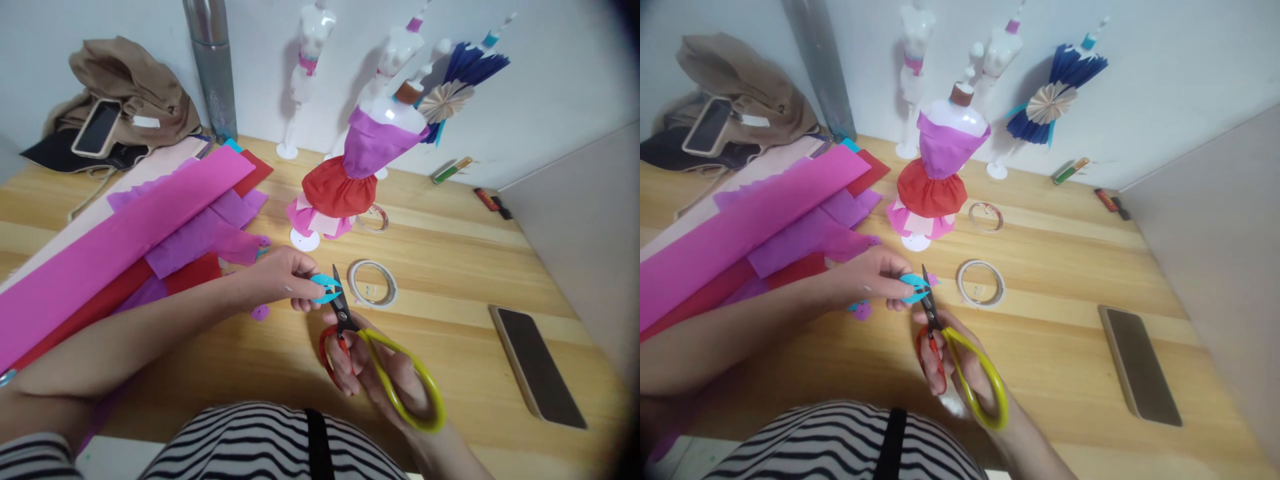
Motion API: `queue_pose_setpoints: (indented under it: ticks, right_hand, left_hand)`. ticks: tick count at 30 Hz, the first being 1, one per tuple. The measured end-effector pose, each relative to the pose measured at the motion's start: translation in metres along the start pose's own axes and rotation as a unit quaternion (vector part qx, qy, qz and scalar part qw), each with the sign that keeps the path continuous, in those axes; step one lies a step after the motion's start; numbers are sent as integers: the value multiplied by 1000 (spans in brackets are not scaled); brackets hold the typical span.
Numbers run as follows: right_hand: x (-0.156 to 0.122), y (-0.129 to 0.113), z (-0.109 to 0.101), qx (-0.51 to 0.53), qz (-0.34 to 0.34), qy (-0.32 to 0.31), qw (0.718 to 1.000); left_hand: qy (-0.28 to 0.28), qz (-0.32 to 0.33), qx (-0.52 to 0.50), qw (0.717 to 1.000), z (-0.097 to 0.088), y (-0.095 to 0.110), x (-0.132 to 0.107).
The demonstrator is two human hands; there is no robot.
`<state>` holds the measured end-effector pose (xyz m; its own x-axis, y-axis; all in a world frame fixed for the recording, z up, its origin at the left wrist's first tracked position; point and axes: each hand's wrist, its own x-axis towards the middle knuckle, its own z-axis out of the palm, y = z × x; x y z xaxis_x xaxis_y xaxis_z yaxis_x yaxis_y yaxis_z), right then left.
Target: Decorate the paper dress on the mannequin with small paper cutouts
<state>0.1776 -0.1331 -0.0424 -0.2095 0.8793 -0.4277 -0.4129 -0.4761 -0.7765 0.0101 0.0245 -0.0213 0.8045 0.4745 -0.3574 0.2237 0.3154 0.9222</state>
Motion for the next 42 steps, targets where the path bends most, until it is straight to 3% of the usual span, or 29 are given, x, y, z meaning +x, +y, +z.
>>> queue_pose_setpoints:
  ticks: [12,21,28,32,34,36,39,42]
  right_hand:
    - [-4,4,0,-36,8,14,999]
    - [-3,15,-9,-72,-41,18,996]
    - [-3,24,-16,-40,-69,-15,997]
    - [-5,22,-25,-132,-85,19,987]
    - [-6,20,-30,-245,-109,65,961]
    - [-6,16,-34,-388,-127,81,909]
    - [-8,8,-33,-566,-135,20,813]
    - [-13,-2,-24,-661,-134,-40,738]
  left_hand:
    - [-4,0,12,1000,0,2,0]
    - [13,5,37,999,2,3,0]
    - [3,-9,22,1000,0,3,0]
    - [-22,9,6,1000,-7,6,-1]
    - [-29,21,2,999,-11,9,-2]
    - [-35,30,-3,999,-14,11,-3]
    - [-36,45,-6,998,-16,11,-3]
    - [-34,58,-10,998,-17,9,-2]
